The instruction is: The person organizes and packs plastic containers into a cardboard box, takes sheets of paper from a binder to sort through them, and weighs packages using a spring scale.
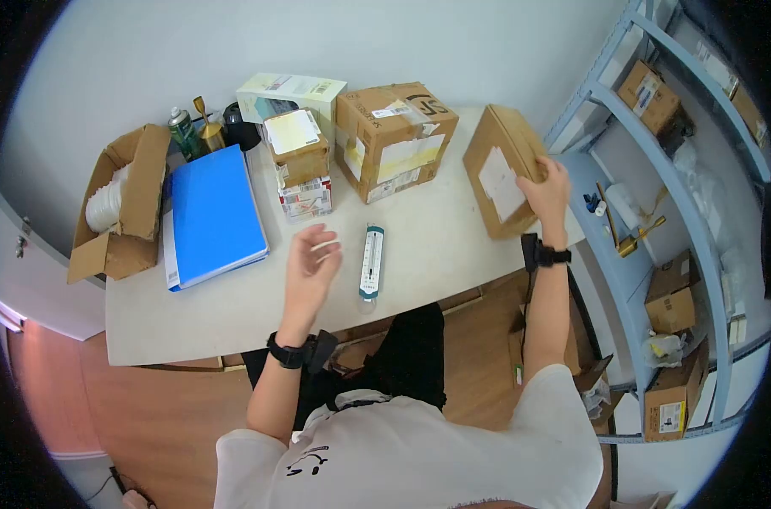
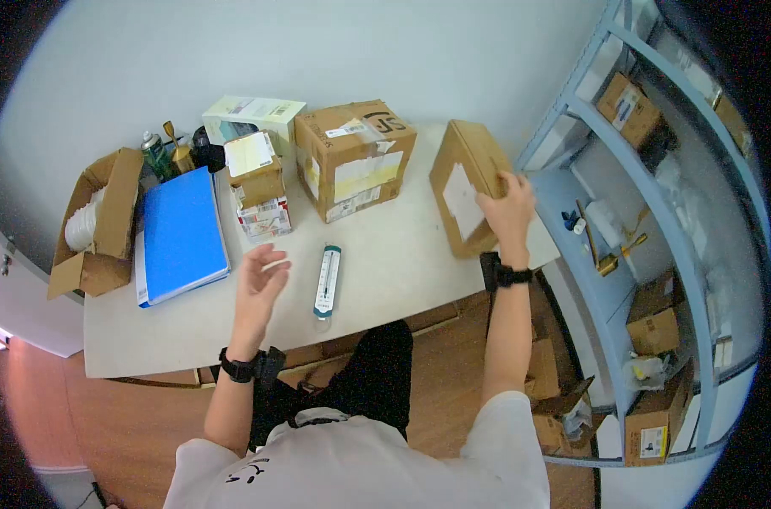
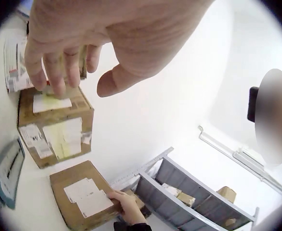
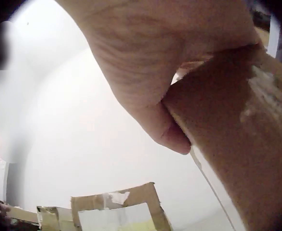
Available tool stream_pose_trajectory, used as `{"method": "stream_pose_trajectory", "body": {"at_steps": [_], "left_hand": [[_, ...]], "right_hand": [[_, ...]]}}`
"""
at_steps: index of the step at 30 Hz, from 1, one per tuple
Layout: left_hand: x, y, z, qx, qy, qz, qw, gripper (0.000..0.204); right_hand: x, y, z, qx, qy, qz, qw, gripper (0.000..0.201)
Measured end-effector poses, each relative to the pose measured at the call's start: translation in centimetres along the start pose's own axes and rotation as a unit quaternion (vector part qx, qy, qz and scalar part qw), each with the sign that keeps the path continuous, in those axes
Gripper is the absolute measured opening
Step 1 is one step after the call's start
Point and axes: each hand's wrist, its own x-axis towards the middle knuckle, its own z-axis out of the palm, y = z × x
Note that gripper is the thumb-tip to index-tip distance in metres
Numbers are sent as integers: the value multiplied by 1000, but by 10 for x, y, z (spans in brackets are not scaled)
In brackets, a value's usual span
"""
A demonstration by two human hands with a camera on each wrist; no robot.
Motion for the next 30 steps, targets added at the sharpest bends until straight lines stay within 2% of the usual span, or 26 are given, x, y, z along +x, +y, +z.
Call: {"method": "stream_pose_trajectory", "body": {"at_steps": [1,3,8,11,12,13,14,16,17,19,20,22,23,25,26,28,29,30], "left_hand": [[3,2,-8,-1,1,3,1000,46],[7,5,-21,19,52,6,998,48],[26,3,-40,64,87,7,994,47],[50,10,-53,89,108,9,990,53],[61,14,-59,87,124,-3,988,58],[75,16,-70,65,112,-29,991,74],[89,19,-78,65,117,-28,991,74],[117,35,-89,-30,115,-75,990,90],[135,42,-96,-30,122,-71,990,90],[173,52,-109,-84,100,-116,985,110],[191,55,-112,-80,103,-116,985,110],[227,57,-114,-62,85,-160,982,124],[248,56,-117,-58,85,-159,982,124],[280,53,-119,15,114,-181,977,145],[287,50,-118,16,112,-178,977,145],[303,49,-107,-26,98,-139,985,152],[337,19,-125,-34,80,-136,987,152],[327,27,-112,10,113,-142,983,145]], "right_hand": [[13,1,16,1,2,-3,1000,62],[35,-1,48,32,-21,-28,999,60],[85,-15,107,57,-36,-70,995,63],[95,-20,131,90,-3,-68,994,68],[97,-14,142,124,35,-58,990,72],[99,-14,150,158,72,-47,984,77],[94,-12,158,161,70,-51,983,77],[73,-12,164,191,188,60,962,92],[64,-11,170,197,186,57,961,92],[45,-9,181,386,122,175,897,106],[38,-10,183,390,119,178,896,106],[27,-13,180,417,85,253,869,109],[22,-16,175,420,85,255,867,109],[12,-22,162,416,58,311,852,108],[5,-21,165,417,61,312,851,108],[-4,-18,176,324,97,252,906,103],[-11,-39,157,397,78,192,894,95],[-21,-70,136,464,56,131,874,87]]}}
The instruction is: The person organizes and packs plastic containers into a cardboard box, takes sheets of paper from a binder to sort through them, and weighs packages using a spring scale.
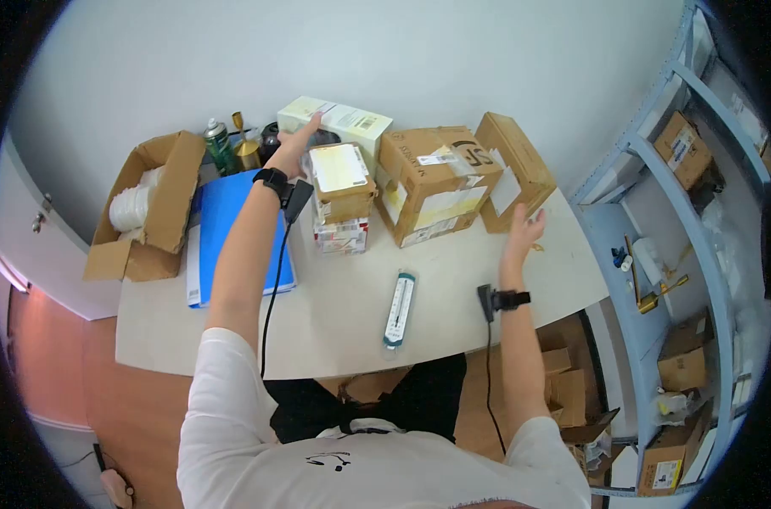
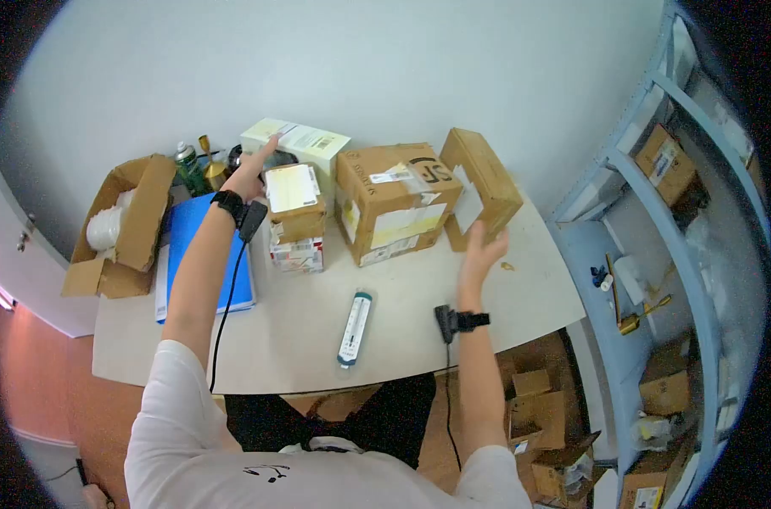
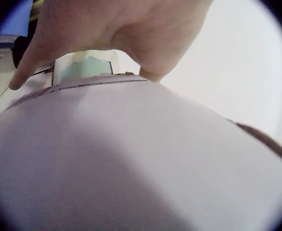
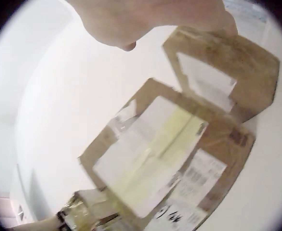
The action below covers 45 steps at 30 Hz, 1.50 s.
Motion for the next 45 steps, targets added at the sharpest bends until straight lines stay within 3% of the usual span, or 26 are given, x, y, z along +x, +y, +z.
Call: {"method": "stream_pose_trajectory", "body": {"at_steps": [2,4,6,8,10,11,13,14,16,19,23,26,28,34,37,41,45], "left_hand": [[10,-7,-4,53,-21,20,998,138],[24,-16,-8,51,-32,32,998,135],[36,-23,-13,-9,-56,28,998,134],[28,-16,-11,-6,-47,17,999,131],[18,-6,-3,-2,13,0,1000,89],[23,-6,-4,-1,12,0,1000,89],[32,-8,-5,-13,-44,3,999,117],[36,-10,-6,-10,-47,2,999,117],[27,-3,-3,-36,-104,22,994,105],[28,3,0,-32,-118,-6,993,96],[30,3,12,-31,-118,-34,992,97],[41,-2,20,-22,-166,-62,984,99],[41,-6,38,12,-149,-80,986,76],[38,-7,75,41,-163,-98,981,85],[35,-8,88,63,-177,-113,976,89],[70,-24,90,72,-233,-147,959,99],[59,-23,101,91,-231,-118,961,104]], "right_hand": [[-23,-12,22,-61,31,-30,997,78],[-32,-41,38,-107,-49,-136,984,77],[-35,-77,60,-203,-88,-255,941,75],[-34,-99,81,-201,-150,-298,921,72],[-42,-116,98,-248,-178,-310,900,69],[-44,-119,105,-293,-205,-323,876,67],[-47,-109,112,-311,-216,-308,873,63],[-47,-104,114,-329,-229,-294,868,60],[-44,-98,108,-327,-218,-298,870,54],[-32,-93,91,-302,-218,-311,874,48],[-16,-87,67,-247,-246,-304,887,46],[-10,-83,55,-210,-255,-273,904,45],[-8,-83,45,-206,-248,-258,911,45],[7,-70,13,-290,-190,-259,902,47],[16,-59,-4,-353,-107,-229,901,49],[30,-32,-9,-327,-63,-188,924,50],[53,-3,-4,-319,-21,-174,932,54]]}}
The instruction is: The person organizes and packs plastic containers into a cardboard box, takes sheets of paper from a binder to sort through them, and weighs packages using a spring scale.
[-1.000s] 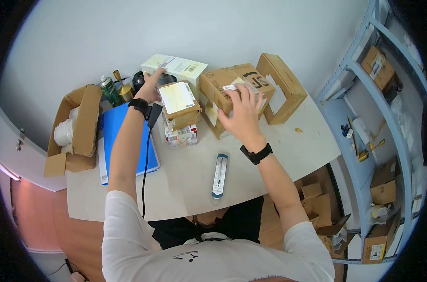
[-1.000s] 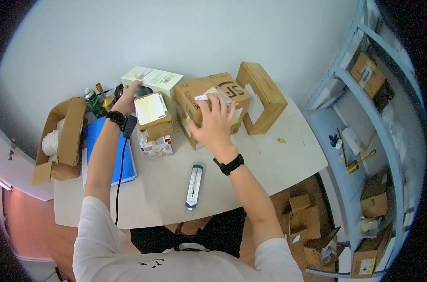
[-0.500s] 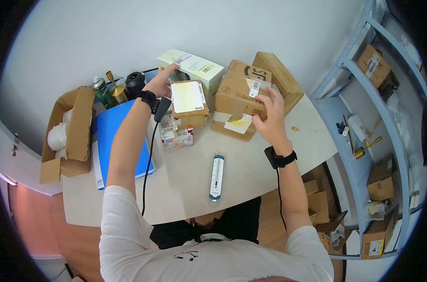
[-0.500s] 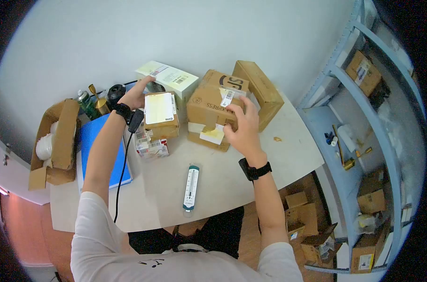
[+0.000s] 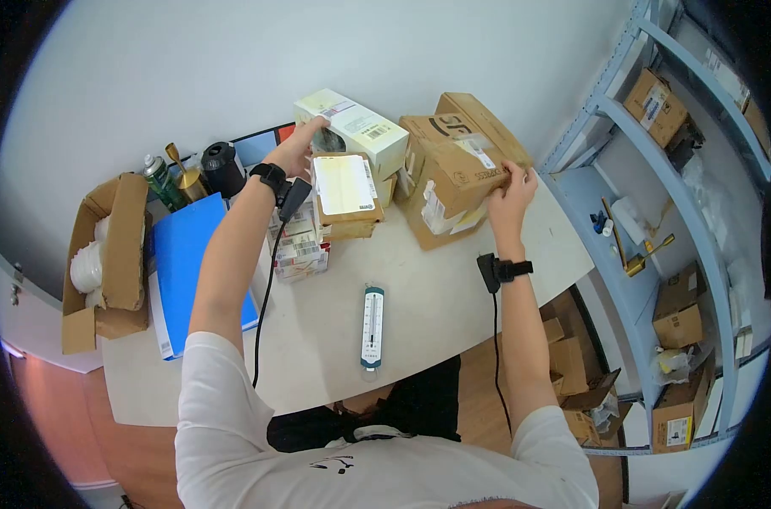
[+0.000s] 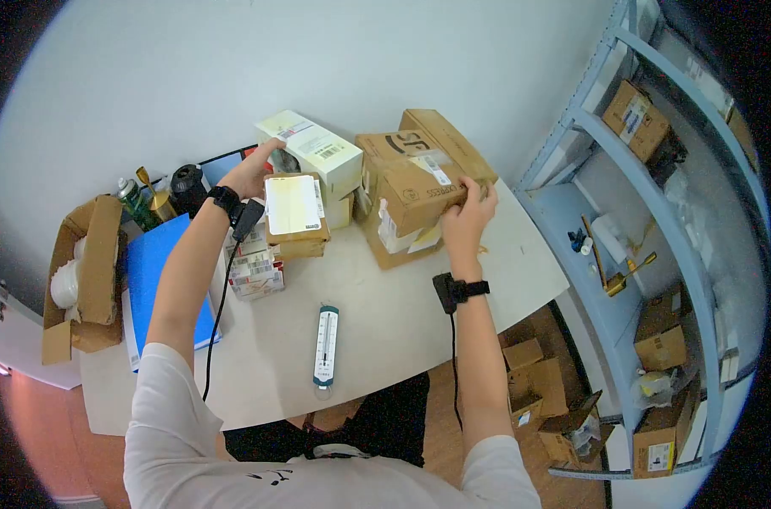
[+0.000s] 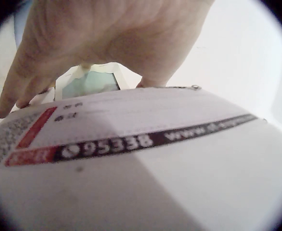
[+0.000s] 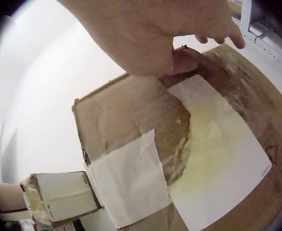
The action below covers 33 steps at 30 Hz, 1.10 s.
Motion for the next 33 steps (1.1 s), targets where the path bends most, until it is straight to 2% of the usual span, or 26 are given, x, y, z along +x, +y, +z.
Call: {"method": "stream_pose_trajectory", "body": {"at_steps": [2,6,9,11,14,15,17,20,23,25,26,28,29,30,31,32,33], "left_hand": [[-16,8,10,35,53,-3,998,94],[-16,9,9,32,50,-20,998,92],[9,-1,1,9,22,-8,1000,84],[21,-6,-4,7,-39,6,999,77],[-20,7,23,35,-79,37,996,77],[-16,3,22,35,-79,37,996,77],[-6,-2,19,0,-146,43,988,85],[-8,-8,33,30,-153,68,986,89],[0,-9,34,61,-143,52,986,90],[0,-8,32,65,-160,32,984,91],[0,-9,35,64,-173,51,981,94],[-5,-7,42,62,-187,72,978,97],[-7,-7,44,88,-140,58,984,100],[-10,-7,47,115,-92,43,988,103],[-13,-4,47,117,-90,42,988,103],[-18,-1,42,133,-98,18,986,106],[-26,1,37,152,-105,-8,983,109]], "right_hand": [[9,3,9,-13,13,-1,1000,55],[18,-2,30,-68,30,-18,997,60],[22,-1,34,-79,9,-28,996,65],[26,-2,38,-86,-10,-37,996,67],[23,-16,39,-98,-48,-46,993,68],[23,-22,38,-81,-49,-32,995,67],[23,-23,40,-64,-47,-20,997,66],[20,-16,41,-31,-46,-13,998,67],[12,-28,31,-30,-9,-10,999,67],[7,-46,25,-140,18,-25,990,65],[3,-53,25,-143,20,-26,989,65],[-3,-70,30,-87,21,-106,990,63],[-7,-81,31,-89,20,-107,990,63],[-9,-98,28,-65,-16,-137,988,61],[-10,-109,24,-37,-52,-166,984,60],[-9,-116,22,-33,-55,-163,985,60],[-5,-122,24,-32,-93,-194,976,59]]}}
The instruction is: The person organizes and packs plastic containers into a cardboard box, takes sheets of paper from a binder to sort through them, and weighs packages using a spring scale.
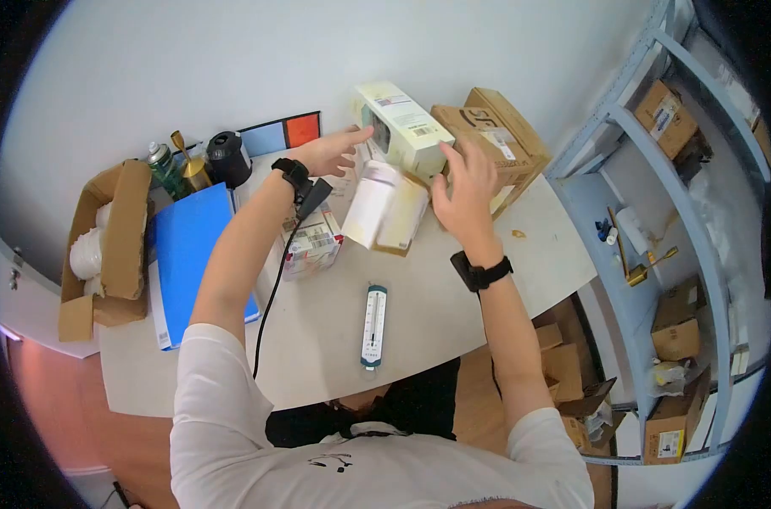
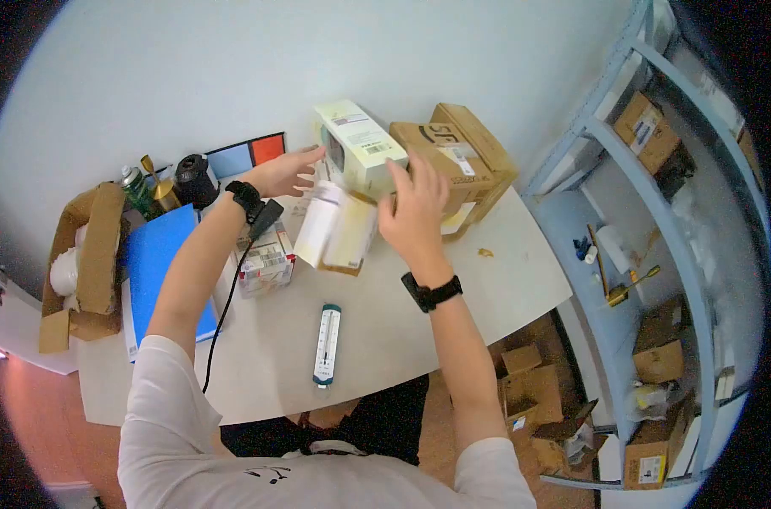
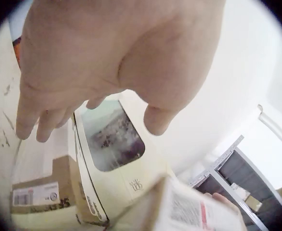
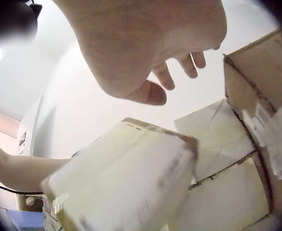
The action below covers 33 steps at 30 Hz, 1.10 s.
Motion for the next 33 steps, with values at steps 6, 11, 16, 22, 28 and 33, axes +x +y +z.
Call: {"method": "stream_pose_trajectory", "body": {"at_steps": [6,11,16,22,28,33], "left_hand": [[-72,-13,-15,149,105,42,982,103],[-131,-58,-37,243,192,62,949,97],[-196,-71,-17,289,118,37,949,116],[-192,-86,11,414,162,56,894,138],[-109,-99,1,431,323,133,832,117],[-52,-80,13,138,256,174,941,94]], "right_hand": [[-14,-35,13,80,-84,-6,993,62],[-69,-47,-10,127,-225,51,965,70],[-100,-27,-3,63,-210,54,974,78],[-98,-15,24,-17,-166,104,981,73],[-123,-18,-24,67,-204,149,965,69],[-182,-25,-62,112,-228,204,945,72]]}}
